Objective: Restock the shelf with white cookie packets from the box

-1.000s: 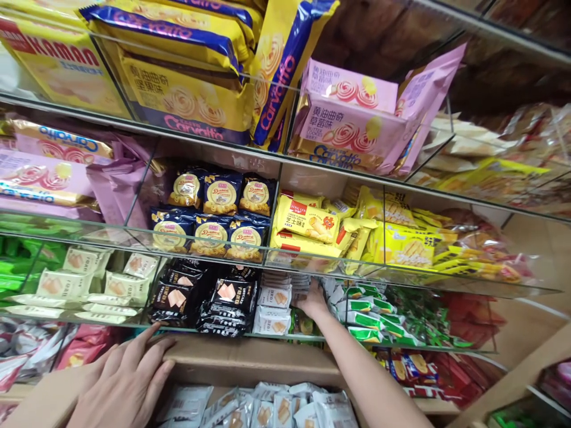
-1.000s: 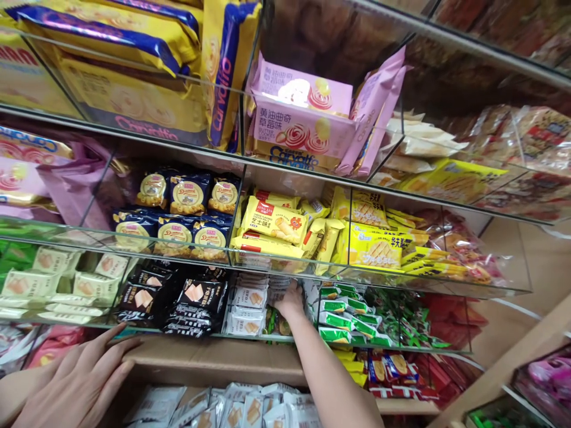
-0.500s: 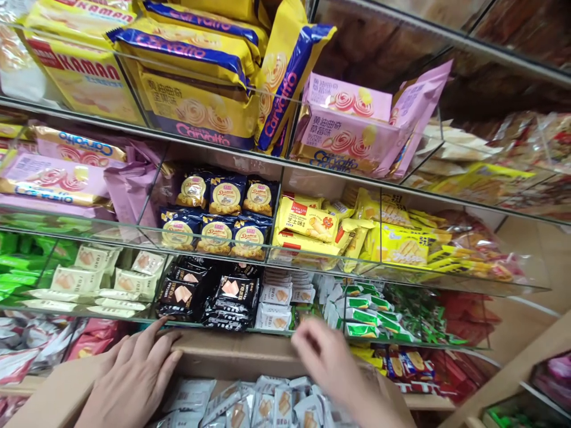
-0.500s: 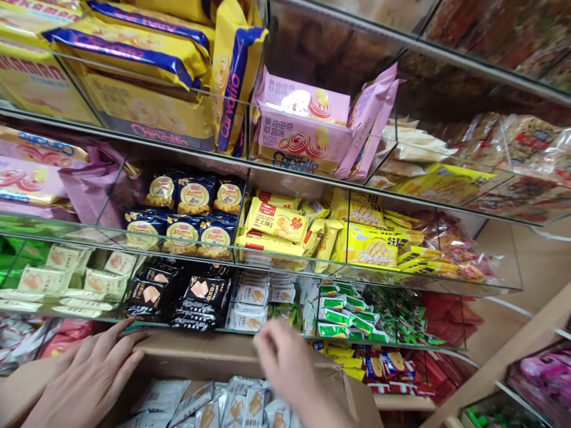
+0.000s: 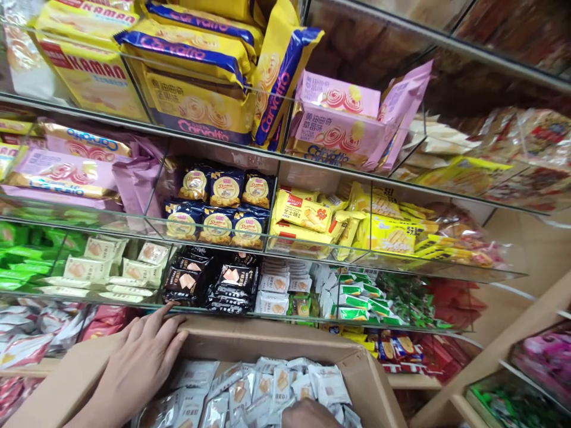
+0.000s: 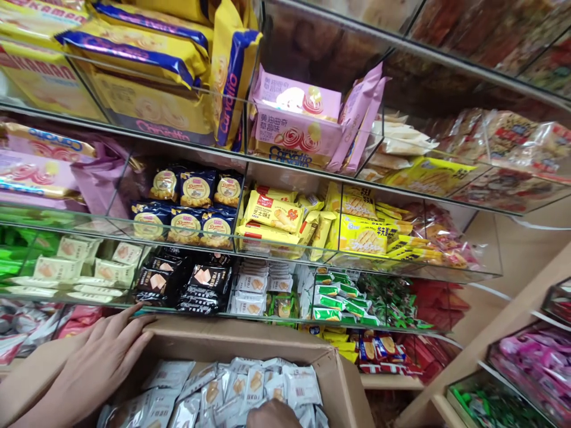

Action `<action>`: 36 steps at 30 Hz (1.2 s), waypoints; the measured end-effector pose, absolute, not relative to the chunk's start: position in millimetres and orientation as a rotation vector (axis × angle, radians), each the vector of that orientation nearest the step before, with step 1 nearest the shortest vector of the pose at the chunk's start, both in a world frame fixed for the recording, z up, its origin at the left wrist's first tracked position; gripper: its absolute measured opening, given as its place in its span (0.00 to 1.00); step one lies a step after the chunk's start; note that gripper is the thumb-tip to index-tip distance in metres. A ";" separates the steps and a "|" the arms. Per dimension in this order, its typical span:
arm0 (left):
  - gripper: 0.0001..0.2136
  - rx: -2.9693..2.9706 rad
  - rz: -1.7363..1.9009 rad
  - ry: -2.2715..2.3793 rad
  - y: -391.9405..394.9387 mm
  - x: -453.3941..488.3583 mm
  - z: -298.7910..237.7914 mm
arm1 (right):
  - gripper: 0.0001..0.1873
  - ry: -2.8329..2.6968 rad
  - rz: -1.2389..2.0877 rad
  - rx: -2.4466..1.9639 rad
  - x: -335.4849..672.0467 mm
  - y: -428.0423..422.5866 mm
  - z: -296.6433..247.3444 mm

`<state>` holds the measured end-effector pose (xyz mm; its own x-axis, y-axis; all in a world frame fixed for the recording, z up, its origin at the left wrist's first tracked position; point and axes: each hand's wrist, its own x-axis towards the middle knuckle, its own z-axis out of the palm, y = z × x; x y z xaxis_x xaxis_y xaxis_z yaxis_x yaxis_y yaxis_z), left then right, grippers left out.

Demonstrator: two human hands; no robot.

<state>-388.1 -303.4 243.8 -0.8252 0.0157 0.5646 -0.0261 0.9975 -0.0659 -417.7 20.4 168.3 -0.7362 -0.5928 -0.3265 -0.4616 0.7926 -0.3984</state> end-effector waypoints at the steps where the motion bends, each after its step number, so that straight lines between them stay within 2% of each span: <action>1: 0.17 -0.008 0.041 -2.527 -302.3 -387.3 246.1 | 0.11 2.543 -0.502 -0.799 -417.6 22.9 180.9; 4: 0.16 -0.143 -0.250 -2.486 -283.3 -377.9 255.0 | 0.10 2.627 -0.922 -0.715 -412.7 28.3 220.4; 6: 0.16 -0.261 -0.617 -2.540 -256.4 -367.0 259.8 | 0.08 2.531 -1.294 -0.639 -407.9 25.5 242.4; 9: 0.25 -0.306 -1.585 -2.636 -209.9 -352.0 261.5 | 0.11 2.087 -1.781 -0.521 -401.0 10.4 260.5; 10: 0.26 -0.322 -1.909 -2.581 -197.5 -348.7 260.9 | 0.13 1.959 -1.876 -0.469 -399.0 4.0 261.8; 12: 0.21 -0.287 -2.329 -2.483 -181.6 -345.2 259.4 | 0.16 1.804 -1.996 -0.378 -395.9 -7.6 258.5; 16: 0.18 -0.182 -2.550 -2.367 -180.2 -346.0 255.8 | 0.21 1.558 -2.226 -0.237 -393.6 -21.4 240.5; 20: 0.18 -0.103 -2.578 -2.306 -184.8 -347.5 244.4 | 0.19 1.346 -2.330 -0.138 -390.4 -31.0 224.4; 23: 0.18 -0.005 -2.467 -2.269 -181.2 -346.8 229.9 | 0.24 1.383 -2.242 -0.261 -382.6 -41.6 214.2; 25: 0.19 0.011 -2.368 -2.350 -178.0 -345.1 222.7 | 0.24 1.446 -2.179 -0.300 -376.3 -47.3 211.1; 29: 0.19 -0.101 -2.218 -2.648 -181.9 -341.2 233.0 | 0.23 1.611 -2.255 -0.310 -376.3 -37.4 231.8; 31: 0.18 -0.204 -1.879 -2.772 -195.6 -344.3 250.4 | 0.22 1.850 -2.226 -0.322 -390.7 -19.0 255.9; 33: 0.15 -0.287 -1.320 -2.823 -218.8 -353.4 268.0 | 0.21 2.256 -2.032 -0.341 -416.8 3.1 282.5; 34: 0.14 -0.307 -1.069 -2.777 -232.8 -359.9 274.5 | 0.20 2.515 -1.871 -0.357 -433.2 13.1 294.4; 36: 0.13 -0.316 -0.632 -2.648 -261.7 -374.3 279.9 | 0.17 3.020 -1.221 -0.322 -468.9 26.7 311.8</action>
<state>-374.3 -261.7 279.9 -0.8951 0.1240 0.4282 0.3040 0.8722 0.3831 -468.9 26.7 311.8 -0.9721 -0.1314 0.1943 -0.2295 0.7037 -0.6724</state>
